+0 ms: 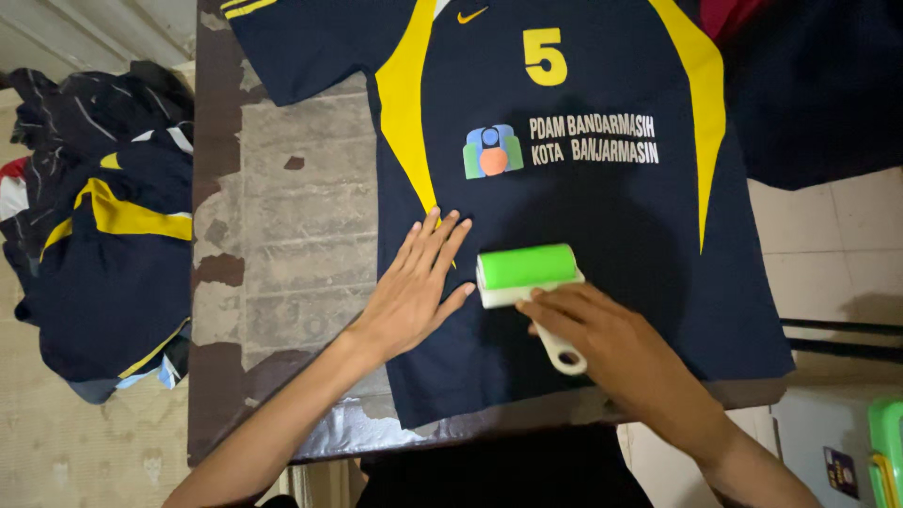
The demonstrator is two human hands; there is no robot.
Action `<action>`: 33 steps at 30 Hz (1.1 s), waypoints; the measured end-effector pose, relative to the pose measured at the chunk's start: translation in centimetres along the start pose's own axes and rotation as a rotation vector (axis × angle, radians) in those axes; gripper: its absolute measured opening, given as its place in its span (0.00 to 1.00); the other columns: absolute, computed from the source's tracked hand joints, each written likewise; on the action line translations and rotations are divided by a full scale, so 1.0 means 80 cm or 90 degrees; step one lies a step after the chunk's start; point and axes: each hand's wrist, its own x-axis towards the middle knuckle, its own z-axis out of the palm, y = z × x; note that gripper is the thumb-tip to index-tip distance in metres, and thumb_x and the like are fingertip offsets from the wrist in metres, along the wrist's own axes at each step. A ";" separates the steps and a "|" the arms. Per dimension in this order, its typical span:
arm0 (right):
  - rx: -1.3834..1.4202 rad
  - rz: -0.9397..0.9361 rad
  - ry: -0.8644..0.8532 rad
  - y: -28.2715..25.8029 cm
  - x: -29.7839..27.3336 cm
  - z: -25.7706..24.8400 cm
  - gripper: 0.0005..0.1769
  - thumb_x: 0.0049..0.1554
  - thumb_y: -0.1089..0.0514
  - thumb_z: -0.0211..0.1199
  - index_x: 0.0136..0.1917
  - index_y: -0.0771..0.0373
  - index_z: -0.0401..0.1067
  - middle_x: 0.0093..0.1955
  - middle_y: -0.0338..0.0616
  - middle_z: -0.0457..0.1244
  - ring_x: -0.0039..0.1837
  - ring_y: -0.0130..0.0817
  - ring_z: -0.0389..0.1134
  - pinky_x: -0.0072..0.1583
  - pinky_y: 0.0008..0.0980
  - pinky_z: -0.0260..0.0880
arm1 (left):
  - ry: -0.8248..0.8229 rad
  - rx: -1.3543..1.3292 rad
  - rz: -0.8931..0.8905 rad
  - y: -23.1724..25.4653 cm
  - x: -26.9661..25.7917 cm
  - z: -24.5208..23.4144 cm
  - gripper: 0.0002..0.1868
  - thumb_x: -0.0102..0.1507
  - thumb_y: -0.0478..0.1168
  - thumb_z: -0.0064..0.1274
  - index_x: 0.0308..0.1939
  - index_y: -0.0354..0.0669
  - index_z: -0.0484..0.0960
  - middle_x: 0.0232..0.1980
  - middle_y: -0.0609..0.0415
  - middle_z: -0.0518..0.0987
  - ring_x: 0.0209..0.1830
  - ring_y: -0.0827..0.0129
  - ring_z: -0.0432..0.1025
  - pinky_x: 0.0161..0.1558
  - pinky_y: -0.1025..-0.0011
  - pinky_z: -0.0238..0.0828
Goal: The person uses a lint roller to remove lint from a dark blue and yellow sports jersey laid flat on a table. They roll the tool over the front, sleeves, and collar, then place the jersey on a hanger.
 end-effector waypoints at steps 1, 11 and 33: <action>0.021 0.013 -0.038 -0.002 -0.003 -0.003 0.39 0.42 0.72 0.66 0.68 0.56 0.71 0.61 0.43 0.67 0.65 0.42 0.68 0.65 0.38 0.69 | 0.003 -0.001 -0.005 -0.002 0.000 0.000 0.41 0.69 0.52 0.48 0.79 0.35 0.51 0.79 0.36 0.55 0.82 0.43 0.45 0.79 0.51 0.39; 0.045 0.076 -0.010 -0.001 0.005 0.000 0.30 0.48 0.65 0.64 0.65 0.54 0.73 0.57 0.42 0.68 0.61 0.41 0.69 0.60 0.38 0.71 | 0.004 -0.010 -0.035 -0.004 0.000 0.000 0.44 0.67 0.53 0.50 0.78 0.33 0.49 0.79 0.35 0.54 0.82 0.43 0.45 0.79 0.52 0.38; -0.002 0.041 0.030 0.013 0.013 0.007 0.34 0.47 0.73 0.58 0.67 0.57 0.70 0.64 0.47 0.64 0.68 0.46 0.66 0.69 0.42 0.65 | 0.081 -0.021 -0.058 -0.003 0.001 0.009 0.38 0.69 0.42 0.49 0.77 0.27 0.50 0.78 0.35 0.60 0.80 0.45 0.53 0.78 0.54 0.46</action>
